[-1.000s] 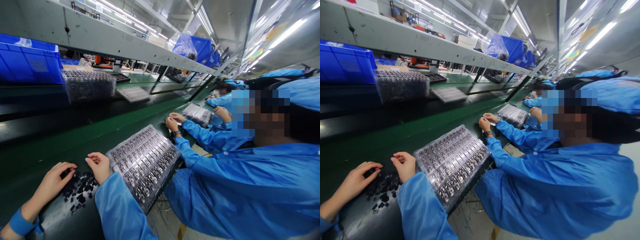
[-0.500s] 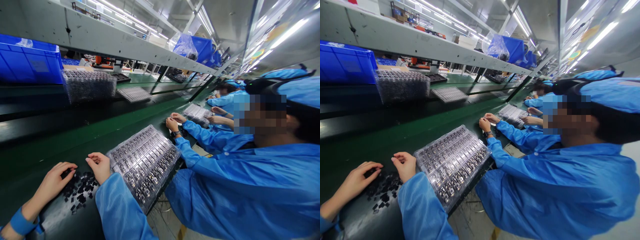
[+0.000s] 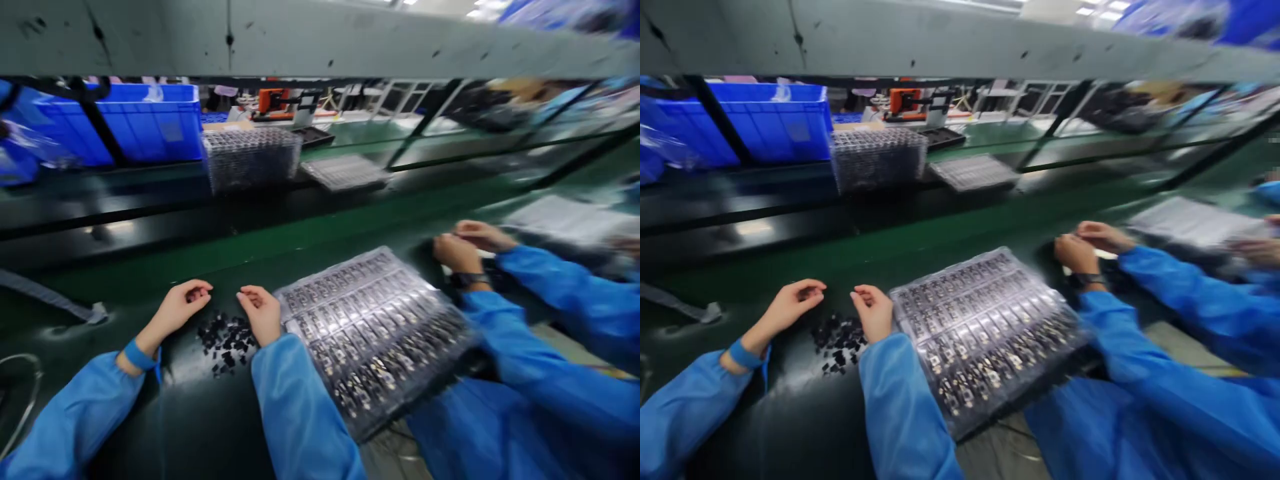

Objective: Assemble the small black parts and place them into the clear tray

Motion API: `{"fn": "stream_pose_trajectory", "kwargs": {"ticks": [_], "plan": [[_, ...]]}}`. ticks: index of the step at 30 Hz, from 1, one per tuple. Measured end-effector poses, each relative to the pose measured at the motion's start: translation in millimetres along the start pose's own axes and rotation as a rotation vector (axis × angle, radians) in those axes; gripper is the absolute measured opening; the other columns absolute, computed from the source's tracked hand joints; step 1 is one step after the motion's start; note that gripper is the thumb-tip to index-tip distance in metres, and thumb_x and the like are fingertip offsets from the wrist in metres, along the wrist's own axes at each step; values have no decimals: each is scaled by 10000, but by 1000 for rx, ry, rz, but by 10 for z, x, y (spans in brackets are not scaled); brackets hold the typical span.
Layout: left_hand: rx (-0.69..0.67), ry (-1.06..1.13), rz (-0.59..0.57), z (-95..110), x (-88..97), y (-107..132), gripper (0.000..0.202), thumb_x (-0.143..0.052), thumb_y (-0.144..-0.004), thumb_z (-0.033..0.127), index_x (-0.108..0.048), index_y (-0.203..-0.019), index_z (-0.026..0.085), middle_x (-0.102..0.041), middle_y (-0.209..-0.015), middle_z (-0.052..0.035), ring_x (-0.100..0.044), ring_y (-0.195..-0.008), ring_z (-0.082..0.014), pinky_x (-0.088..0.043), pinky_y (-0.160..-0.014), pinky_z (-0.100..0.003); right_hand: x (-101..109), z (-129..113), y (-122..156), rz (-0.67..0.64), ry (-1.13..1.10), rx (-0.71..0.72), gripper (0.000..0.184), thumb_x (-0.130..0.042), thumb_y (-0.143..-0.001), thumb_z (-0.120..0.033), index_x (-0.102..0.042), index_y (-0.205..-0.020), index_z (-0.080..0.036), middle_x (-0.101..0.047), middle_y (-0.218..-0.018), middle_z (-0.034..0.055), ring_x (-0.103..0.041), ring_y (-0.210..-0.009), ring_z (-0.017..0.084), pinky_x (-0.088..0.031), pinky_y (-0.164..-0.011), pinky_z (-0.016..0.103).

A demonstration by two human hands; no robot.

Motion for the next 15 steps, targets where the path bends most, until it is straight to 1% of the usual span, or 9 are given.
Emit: {"fn": "stream_pose_trajectory", "kwargs": {"ticks": [2,4,7,9,10,11,13,15], "plan": [[25,-31,-26,39,168,-160,365,-626,-823,427,-690,-1052,150,-701,-852,-60,-636,-734,-161,-506,-688,-268,-1,3,-23,-22,3,7,237,-751,-763,-362,-737,-908,-176,-739,-843,59,-667,-719,179,-558,-722,314],[32,-98,-71,65,284,-387,365,-638,-803,413,-689,-1040,139,-692,-832,-49,-617,-694,-144,-485,-659,-252,1,-5,-30,-35,11,11,235,-741,-776,-363,-737,-913,-173,-738,-832,59,-669,-712,177,-558,-706,307],[48,-237,-74,125,326,-805,349,-647,-777,373,-697,-1017,124,-706,-837,-48,-611,-665,-137,-469,-649,-247,12,-29,-26,-33,37,27,239,-733,-786,-371,-737,-912,-168,-741,-827,63,-677,-704,178,-565,-693,305],[64,-358,-38,196,343,-1064,308,-638,-778,313,-704,-1014,125,-721,-847,-51,-629,-694,-145,-472,-674,-247,20,-36,-27,-34,51,38,241,-729,-791,-374,-737,-910,-165,-741,-825,68,-682,-704,181,-569,-691,307],[76,-429,-22,234,382,-1165,294,-639,-772,277,-709,-1015,127,-728,-853,-53,-641,-720,-150,-475,-695,-246,24,-35,-30,-34,54,40,239,-727,-794,-376,-736,-908,-166,-740,-821,69,-684,-703,182,-570,-687,307],[98,-495,-24,266,452,-1238,288,-646,-760,250,-715,-1014,132,-734,-858,-53,-650,-735,-154,-478,-704,-243,27,-31,-33,-33,53,39,238,-727,-795,-378,-736,-907,-167,-739,-816,68,-686,-702,183,-571,-684,308],[167,-544,-44,304,687,-1276,259,-670,-730,226,-730,-965,135,-732,-799,-50,-649,-675,-150,-478,-661,-235,28,-15,-42,-25,41,34,241,-731,-794,-384,-734,-908,-172,-736,-813,68,-691,-715,188,-573,-690,312],[299,-622,-110,298,993,-1152,228,-687,-702,220,-736,-910,143,-701,-673,-26,-623,-564,-138,-467,-600,-230,24,4,-52,-21,21,25,252,-742,-789,-390,-732,-918,-174,-733,-819,69,-693,-729,192,-573,-702,318]]}}
Point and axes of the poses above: each hand's wrist, its own y-axis away from the middle knuckle, its own x-axis out of the back of the hand, z = x × y, the point moved 1 cm from there along -y, towards the middle knuckle
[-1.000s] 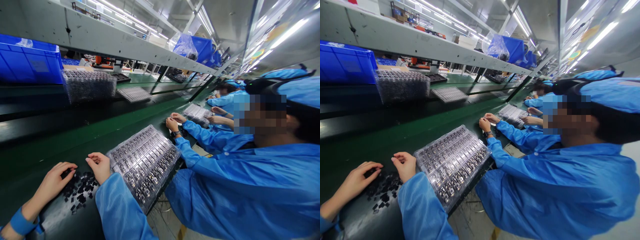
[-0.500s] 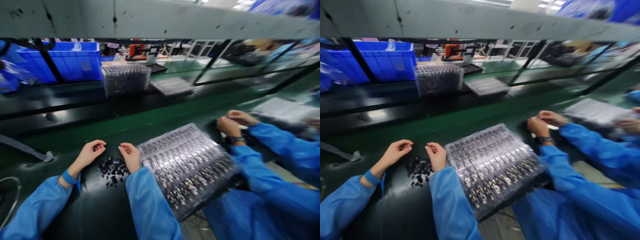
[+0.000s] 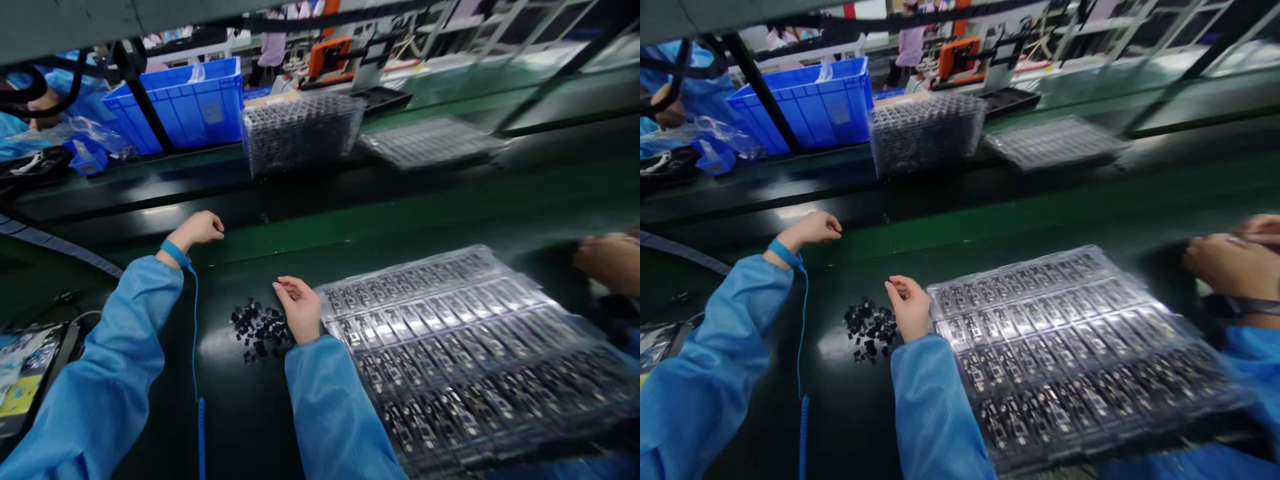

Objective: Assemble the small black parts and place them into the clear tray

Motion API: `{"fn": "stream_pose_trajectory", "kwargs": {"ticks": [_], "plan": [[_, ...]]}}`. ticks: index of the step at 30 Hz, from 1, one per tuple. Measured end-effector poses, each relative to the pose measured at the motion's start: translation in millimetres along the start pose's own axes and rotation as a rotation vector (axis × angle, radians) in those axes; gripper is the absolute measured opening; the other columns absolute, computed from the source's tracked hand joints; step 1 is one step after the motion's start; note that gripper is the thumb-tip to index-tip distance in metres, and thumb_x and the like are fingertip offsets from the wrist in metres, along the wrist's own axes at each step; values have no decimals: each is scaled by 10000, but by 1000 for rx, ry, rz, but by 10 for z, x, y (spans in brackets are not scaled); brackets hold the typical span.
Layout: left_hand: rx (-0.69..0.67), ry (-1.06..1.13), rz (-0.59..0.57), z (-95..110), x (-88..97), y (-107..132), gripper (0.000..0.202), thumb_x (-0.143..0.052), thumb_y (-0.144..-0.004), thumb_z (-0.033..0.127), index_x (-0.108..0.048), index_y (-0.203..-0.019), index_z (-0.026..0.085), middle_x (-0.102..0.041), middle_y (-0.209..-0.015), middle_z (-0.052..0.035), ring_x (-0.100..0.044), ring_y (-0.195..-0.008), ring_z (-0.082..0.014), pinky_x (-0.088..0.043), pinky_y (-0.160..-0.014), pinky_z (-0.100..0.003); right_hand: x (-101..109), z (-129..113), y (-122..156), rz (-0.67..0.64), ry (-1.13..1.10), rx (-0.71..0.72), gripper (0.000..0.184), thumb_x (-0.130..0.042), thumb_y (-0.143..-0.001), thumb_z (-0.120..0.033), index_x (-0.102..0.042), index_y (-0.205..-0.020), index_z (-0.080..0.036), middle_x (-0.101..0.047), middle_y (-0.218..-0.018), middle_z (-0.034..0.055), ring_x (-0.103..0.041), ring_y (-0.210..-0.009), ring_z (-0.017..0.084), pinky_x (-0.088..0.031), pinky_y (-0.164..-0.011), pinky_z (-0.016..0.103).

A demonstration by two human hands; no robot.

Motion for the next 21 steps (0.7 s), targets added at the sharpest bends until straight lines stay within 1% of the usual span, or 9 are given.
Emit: {"fn": "stream_pose_trajectory", "kwargs": {"ticks": [2,4,6,8,11,14,16,18,21], "plan": [[142,-83,-88,-249,138,247,229,-691,-678,214,-737,-894,151,-660,-576,-8,-609,-514,-144,-465,-576,-234,-7,14,-7,-3,-20,-8,265,-751,-785,-393,-729,-929,-173,-730,-820,69,-692,-732,194,-570,-706,320],[234,-134,-150,-447,127,563,253,-699,-660,219,-742,-903,164,-662,-572,-11,-616,-520,-159,-474,-586,-249,-13,18,-8,-6,-25,-16,271,-755,-783,-399,-729,-928,-171,-725,-813,69,-689,-724,194,-567,-697,320],[258,-206,-156,-556,-31,861,253,-712,-627,206,-747,-876,179,-708,-671,-33,-647,-592,-182,-490,-632,-266,-15,13,-4,-5,-19,-19,284,-759,-780,-412,-730,-926,-170,-723,-806,70,-685,-716,195,-567,-686,323],[236,-267,-137,-591,-264,1079,245,-714,-613,192,-745,-855,192,-741,-795,-59,-677,-704,-209,-494,-678,-275,-17,3,1,-3,-16,-26,302,-766,-771,-424,-730,-926,-167,-721,-794,70,-683,-707,197,-569,-679,327],[234,-305,-77,-580,-545,1239,208,-667,-651,174,-737,-846,191,-748,-856,-89,-691,-812,-242,-489,-702,-283,-23,-13,8,-2,-32,-42,306,-777,-758,-416,-731,-924,-164,-719,-786,67,-684,-706,197,-572,-688,329],[243,-327,-7,-496,-647,1311,201,-599,-677,131,-730,-823,171,-747,-855,-117,-694,-847,-266,-481,-707,-298,-29,-39,15,-1,-53,-40,292,-772,-758,-401,-730,-921,-163,-725,-809,70,-688,-725,196,-569,-696,323],[196,-299,1,-350,-681,1381,195,-580,-676,119,-726,-795,168,-746,-826,-112,-694,-816,-262,-474,-696,-299,-28,-59,20,-3,-51,-37,289,-762,-764,-401,-728,-920,-161,-729,-823,76,-688,-733,196,-570,-702,323],[57,-177,-57,-125,-740,1491,181,-575,-676,121,-720,-764,184,-741,-763,-74,-691,-747,-226,-468,-678,-280,-25,-75,24,-7,-40,-37,292,-756,-766,-408,-729,-919,-162,-732,-830,78,-690,-738,197,-573,-711,328],[-184,98,-232,232,-834,1660,168,-599,-679,142,-730,-765,202,-729,-704,-22,-682,-673,-177,-469,-648,-242,-20,-78,30,2,-31,-36,302,-756,-763,-419,-729,-921,-163,-735,-840,80,-691,-745,198,-575,-721,331]]}}
Point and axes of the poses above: each hand's wrist, its own y-axis away from the middle knuckle, its own x-axis out of the back of the hand, z = x × y, the point moved 1 cm from there along -y, towards the middle knuckle
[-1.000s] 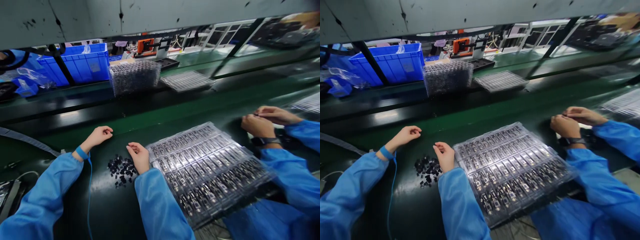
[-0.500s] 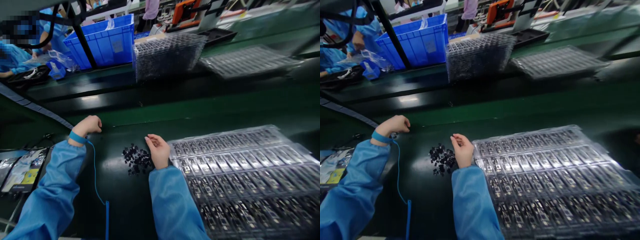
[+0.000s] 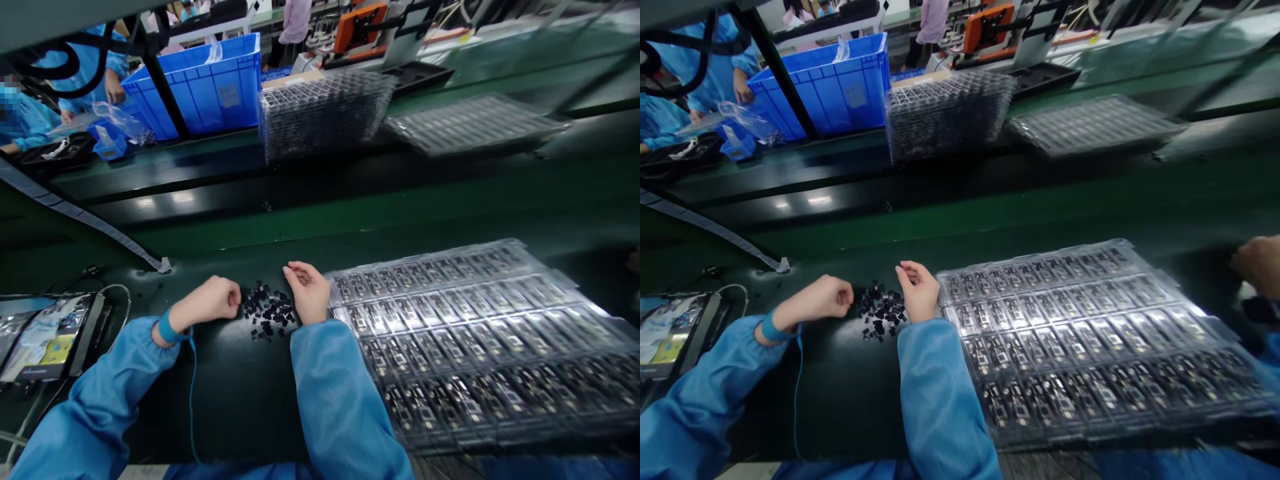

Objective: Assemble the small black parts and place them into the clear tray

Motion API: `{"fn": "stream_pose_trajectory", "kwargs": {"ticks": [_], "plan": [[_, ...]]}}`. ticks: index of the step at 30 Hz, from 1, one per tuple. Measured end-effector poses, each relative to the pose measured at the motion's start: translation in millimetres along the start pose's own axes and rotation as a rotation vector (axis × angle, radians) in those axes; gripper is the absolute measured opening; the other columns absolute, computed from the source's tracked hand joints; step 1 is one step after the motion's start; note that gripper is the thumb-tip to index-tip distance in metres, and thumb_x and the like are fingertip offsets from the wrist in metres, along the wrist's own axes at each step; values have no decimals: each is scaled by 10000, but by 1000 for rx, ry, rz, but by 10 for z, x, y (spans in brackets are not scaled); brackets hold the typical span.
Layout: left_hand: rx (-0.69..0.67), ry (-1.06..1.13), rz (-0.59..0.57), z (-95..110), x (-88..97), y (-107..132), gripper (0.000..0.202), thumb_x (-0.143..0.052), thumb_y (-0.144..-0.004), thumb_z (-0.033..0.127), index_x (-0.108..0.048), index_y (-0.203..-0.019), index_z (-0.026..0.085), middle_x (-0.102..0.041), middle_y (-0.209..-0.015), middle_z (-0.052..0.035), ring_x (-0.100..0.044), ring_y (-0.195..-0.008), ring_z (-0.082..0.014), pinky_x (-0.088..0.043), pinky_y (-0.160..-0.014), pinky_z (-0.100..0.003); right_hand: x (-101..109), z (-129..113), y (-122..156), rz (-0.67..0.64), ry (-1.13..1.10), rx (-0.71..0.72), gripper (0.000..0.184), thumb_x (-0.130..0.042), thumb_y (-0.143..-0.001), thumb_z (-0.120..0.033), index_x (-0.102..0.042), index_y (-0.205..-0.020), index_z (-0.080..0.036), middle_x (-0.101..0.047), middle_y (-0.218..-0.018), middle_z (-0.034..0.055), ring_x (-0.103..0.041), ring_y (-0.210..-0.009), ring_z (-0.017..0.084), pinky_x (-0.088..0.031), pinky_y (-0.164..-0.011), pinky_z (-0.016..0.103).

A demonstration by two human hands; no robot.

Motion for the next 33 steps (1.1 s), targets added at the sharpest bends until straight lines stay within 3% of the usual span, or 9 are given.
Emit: {"fn": "stream_pose_trajectory", "kwargs": {"ticks": [3,6,8,11,14,18,26,30,33], "plan": [[-65,141,-60,144,63,-55,167,-684,-689,237,-763,-831,201,-742,-733,-21,-689,-665,-175,-479,-618,-230,-1,21,2,1,-1,0,307,-751,-770,-422,-727,-930,-162,-738,-852,82,-690,-745,198,-577,-727,334],[38,162,-37,24,385,-384,166,-672,-733,284,-767,-821,181,-723,-670,-24,-666,-569,-169,-473,-550,-236,-7,45,-4,-17,0,10,278,-742,-783,-403,-730,-930,-167,-739,-854,78,-691,-743,196,-575,-725,328],[100,107,73,-98,626,-760,163,-649,-758,269,-756,-804,155,-716,-672,-45,-669,-580,-178,-484,-564,-246,-7,59,-11,-23,7,21,253,-740,-793,-382,-733,-932,-171,-739,-858,75,-690,-740,192,-571,-721,322],[166,-72,375,-201,834,-1407,217,-654,-801,270,-746,-936,127,-744,-864,-105,-702,-811,-218,-515,-790,-294,5,77,-19,-21,17,28,236,-741,-800,-364,-736,-939,-173,-738,-857,73,-693,-744,193,-568,-720,320],[190,-105,472,-200,808,-1926,369,-652,-852,341,-677,-1125,94,-659,-1205,-205,-622,-1134,-299,-454,-977,-361,20,91,-23,-26,22,27,238,-744,-803,-367,-734,-943,-175,-737,-843,70,-697,-746,197,-572,-720,324],[197,-70,513,-197,687,-2244,317,-668,-852,326,-660,-1062,88,-574,-1293,-253,-540,-1236,-358,-412,-1023,-423,25,92,-18,-27,18,31,235,-741,-806,-365,-731,-941,-173,-735,-831,68,-699,-740,196,-575,-713,321],[85,176,596,-324,816,-2055,277,-682,-771,123,-603,-1036,126,-687,-938,-102,-670,-900,-212,-513,-843,-328,13,58,-6,-21,17,35,215,-737,-807,-345,-733,-932,-170,-735,-840,64,-698,-749,191,-571,-727,315],[-79,684,676,-236,891,-1469,327,-727,-731,197,-573,-1014,140,-668,-829,-46,-673,-696,-159,-528,-609,-261,12,41,-7,2,-7,39,233,-751,-794,-356,-731,-931,-168,-734,-840,60,-694,-739,190,-574,-712,316],[-159,894,546,-96,707,-928,387,-799,-684,276,-603,-990,144,-658,-752,-17,-638,-588,-131,-470,-493,-215,-7,-30,41,14,-19,73,222,-751,-798,-352,-731,-931,-175,-737,-852,58,-694,-742,188,-580,-722,321]]}}
Point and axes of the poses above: each hand's wrist, its own y-axis away from the middle knuckle, its own x-axis out of the back of the hand, z = x × y, the point moved 1 cm from there along -y, towards the middle knuckle
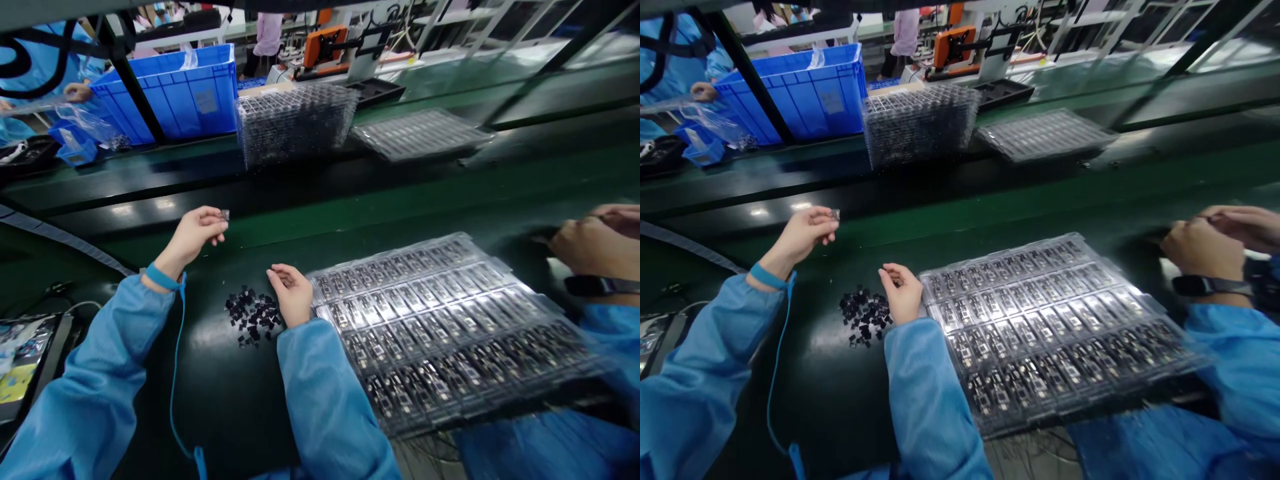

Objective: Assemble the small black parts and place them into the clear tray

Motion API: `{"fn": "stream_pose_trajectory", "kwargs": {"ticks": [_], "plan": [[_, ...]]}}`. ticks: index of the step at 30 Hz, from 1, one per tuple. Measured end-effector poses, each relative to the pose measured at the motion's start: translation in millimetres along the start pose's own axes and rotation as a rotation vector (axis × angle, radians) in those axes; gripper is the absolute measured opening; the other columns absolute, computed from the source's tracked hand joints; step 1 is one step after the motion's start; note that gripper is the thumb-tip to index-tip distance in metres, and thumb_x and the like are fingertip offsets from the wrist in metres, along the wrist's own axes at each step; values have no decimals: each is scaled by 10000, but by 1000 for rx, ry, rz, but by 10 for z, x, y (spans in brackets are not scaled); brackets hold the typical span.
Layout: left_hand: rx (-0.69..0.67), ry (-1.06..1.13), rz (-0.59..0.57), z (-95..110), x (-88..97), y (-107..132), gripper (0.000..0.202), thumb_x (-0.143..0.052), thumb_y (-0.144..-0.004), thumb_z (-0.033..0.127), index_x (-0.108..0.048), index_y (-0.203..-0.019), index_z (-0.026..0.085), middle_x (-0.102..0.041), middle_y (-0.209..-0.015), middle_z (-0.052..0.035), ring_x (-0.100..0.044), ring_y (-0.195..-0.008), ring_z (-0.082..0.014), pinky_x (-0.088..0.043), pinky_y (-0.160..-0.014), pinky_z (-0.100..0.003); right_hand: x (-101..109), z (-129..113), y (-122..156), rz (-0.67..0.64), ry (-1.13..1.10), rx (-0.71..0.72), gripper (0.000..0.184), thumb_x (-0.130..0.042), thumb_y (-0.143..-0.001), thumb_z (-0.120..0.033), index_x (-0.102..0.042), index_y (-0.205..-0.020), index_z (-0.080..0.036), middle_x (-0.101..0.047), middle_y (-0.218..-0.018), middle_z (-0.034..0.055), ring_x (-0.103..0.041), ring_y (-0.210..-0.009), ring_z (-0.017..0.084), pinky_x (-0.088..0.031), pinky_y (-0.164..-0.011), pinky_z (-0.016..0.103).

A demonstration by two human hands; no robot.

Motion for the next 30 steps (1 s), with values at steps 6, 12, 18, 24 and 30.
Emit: {"fn": "stream_pose_trajectory", "kwargs": {"ticks": [6,12,18,24,30], "plan": [[79,-67,-174,-177,-371,880,278,-760,-746,320,-673,-948,149,-717,-847,-53,-676,-669,-147,-560,-627,-264,-108,-292,238,-103,45,160,167,-753,-822,-298,-739,-967,-216,-746,-899,39,-702,-766,187,-596,-760,332],[0,-158,-108,-310,-547,1069,179,-712,-792,293,-678,-906,160,-727,-854,-40,-694,-758,-152,-576,-743,-267,-139,-373,324,-80,77,202,165,-773,-812,-267,-737,-969,-232,-749,-916,32,-709,-783,190,-604,-767,330],[-26,-161,-106,-287,-563,1121,191,-717,-798,310,-690,-921,165,-732,-852,-40,-700,-770,-156,-579,-752,-272,-119,-321,290,-24,12,110,233,-815,-766,-304,-727,-963,-217,-733,-841,27,-703,-745,186,-608,-751,340],[-7,-142,-143,-296,-539,1107,219,-732,-797,338,-696,-925,165,-742,-878,-55,-710,-797,-172,-580,-758,-286,-112,-337,265,5,-25,51,254,-825,-741,-306,-717,-947,-204,-725,-816,26,-705,-748,189,-609,-739,342],[22,-85,-199,-266,-519,1093,239,-748,-787,341,-700,-937,161,-746,-897,-62,-713,-834,-182,-582,-788,-297,-105,-323,237,-33,-114,-26,292,-850,-697,-299,-707,-935,-209,-738,-852,31,-714,-762,190,-615,-741,340]]}}
Point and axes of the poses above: each hand's wrist, its own y-axis away from the middle knuckle, its own x-axis out of the back of the hand, z = x × y, the point moved 1 cm from there along -y, towards the middle knuckle
